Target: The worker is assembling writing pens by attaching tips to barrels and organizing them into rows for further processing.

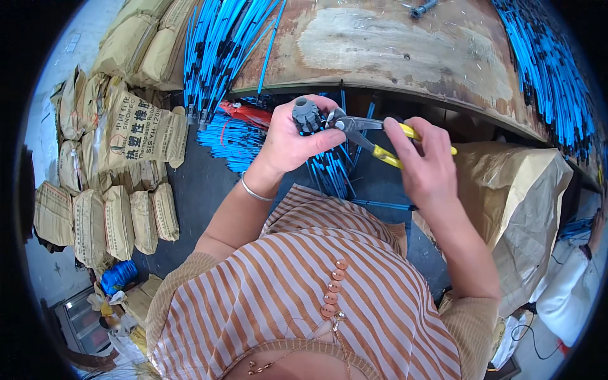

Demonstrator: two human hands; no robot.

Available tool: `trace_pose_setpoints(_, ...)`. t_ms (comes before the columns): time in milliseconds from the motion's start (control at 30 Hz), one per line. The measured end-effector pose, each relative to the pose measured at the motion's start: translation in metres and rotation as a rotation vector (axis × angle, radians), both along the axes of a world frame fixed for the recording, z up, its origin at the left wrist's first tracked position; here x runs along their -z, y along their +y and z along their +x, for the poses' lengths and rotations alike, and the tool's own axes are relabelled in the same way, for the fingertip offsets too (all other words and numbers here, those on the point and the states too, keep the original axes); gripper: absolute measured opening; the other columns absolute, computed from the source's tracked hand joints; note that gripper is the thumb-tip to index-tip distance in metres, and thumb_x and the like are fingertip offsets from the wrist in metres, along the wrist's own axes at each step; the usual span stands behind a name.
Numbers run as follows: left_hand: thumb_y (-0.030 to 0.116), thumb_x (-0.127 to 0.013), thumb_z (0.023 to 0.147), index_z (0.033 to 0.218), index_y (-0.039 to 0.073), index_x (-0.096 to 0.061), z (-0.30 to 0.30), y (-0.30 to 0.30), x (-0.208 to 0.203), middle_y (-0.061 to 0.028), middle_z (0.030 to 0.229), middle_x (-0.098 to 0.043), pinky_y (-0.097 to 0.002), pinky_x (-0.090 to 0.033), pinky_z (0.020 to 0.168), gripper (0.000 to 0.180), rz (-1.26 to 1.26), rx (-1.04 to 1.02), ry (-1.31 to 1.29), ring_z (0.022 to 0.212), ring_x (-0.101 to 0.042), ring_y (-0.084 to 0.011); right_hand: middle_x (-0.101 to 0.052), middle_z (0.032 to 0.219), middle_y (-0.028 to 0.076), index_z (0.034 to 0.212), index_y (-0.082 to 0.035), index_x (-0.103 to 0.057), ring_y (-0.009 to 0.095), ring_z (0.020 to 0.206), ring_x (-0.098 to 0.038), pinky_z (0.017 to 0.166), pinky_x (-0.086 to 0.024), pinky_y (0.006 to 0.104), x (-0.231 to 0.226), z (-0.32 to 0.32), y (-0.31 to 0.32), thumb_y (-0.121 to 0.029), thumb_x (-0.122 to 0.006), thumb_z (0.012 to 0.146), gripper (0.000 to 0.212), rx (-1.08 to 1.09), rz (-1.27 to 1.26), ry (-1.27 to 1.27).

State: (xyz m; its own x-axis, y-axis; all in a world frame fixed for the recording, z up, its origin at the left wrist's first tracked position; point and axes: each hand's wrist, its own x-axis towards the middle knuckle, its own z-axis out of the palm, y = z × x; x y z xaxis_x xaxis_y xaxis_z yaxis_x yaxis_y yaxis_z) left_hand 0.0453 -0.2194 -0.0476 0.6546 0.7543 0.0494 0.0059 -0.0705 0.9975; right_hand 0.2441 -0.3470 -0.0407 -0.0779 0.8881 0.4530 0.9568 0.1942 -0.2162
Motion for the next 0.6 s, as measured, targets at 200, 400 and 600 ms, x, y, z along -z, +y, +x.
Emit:
trace_pose_setpoints(200, 0.001, -0.080, 0.052, 0.092, 0.000, -0.065, -0.005, -0.008, -0.009, -0.0047, 0.078, -0.065, -0.0237, -0.045, 0.063, 0.043, 0.010, 0.224, -0.012, 0.064, -0.053, -0.0126, -0.060, 0.100, 0.011, 0.118, -0.008, -0.056, 0.021, 0.083, -0.058, 0.062, -0.047, 0.0258, -0.081, 0.032, 0.012, 0.001, -0.067, 0.067, 0.053, -0.227, -1.265, 0.469)
trace_pose_setpoints(400, 0.003, -0.081, 0.049, 0.091, 0.000, -0.066, 0.007, -0.003, -0.002, -0.0059, 0.076, -0.065, -0.0245, -0.044, 0.060, 0.046, 0.131, 0.460, -0.094, 0.062, -0.053, -0.0134, -0.066, 0.085, 0.010, 0.118, -0.004, -0.054, 0.020, 0.066, -0.060, 0.056, -0.045, 0.0271, -0.012, 0.042, -0.004, -0.001, -0.070, 0.067, 0.054, -0.528, -1.839, 1.325)
trace_pose_setpoints(600, 0.005, -0.084, 0.051, 0.089, 0.000, -0.066, 0.002, -0.007, 0.000, -0.0042, 0.071, -0.064, -0.0229, -0.044, 0.058, 0.042, 0.122, 0.205, -0.080, 0.057, -0.051, -0.0122, -0.065, 0.072, 0.005, 0.121, -0.002, -0.048, 0.024, 0.057, -0.060, 0.060, -0.050, 0.0327, -0.060, 0.030, -0.004, -0.002, -0.075, 0.061, 0.066, -0.284, -0.570, 0.310)
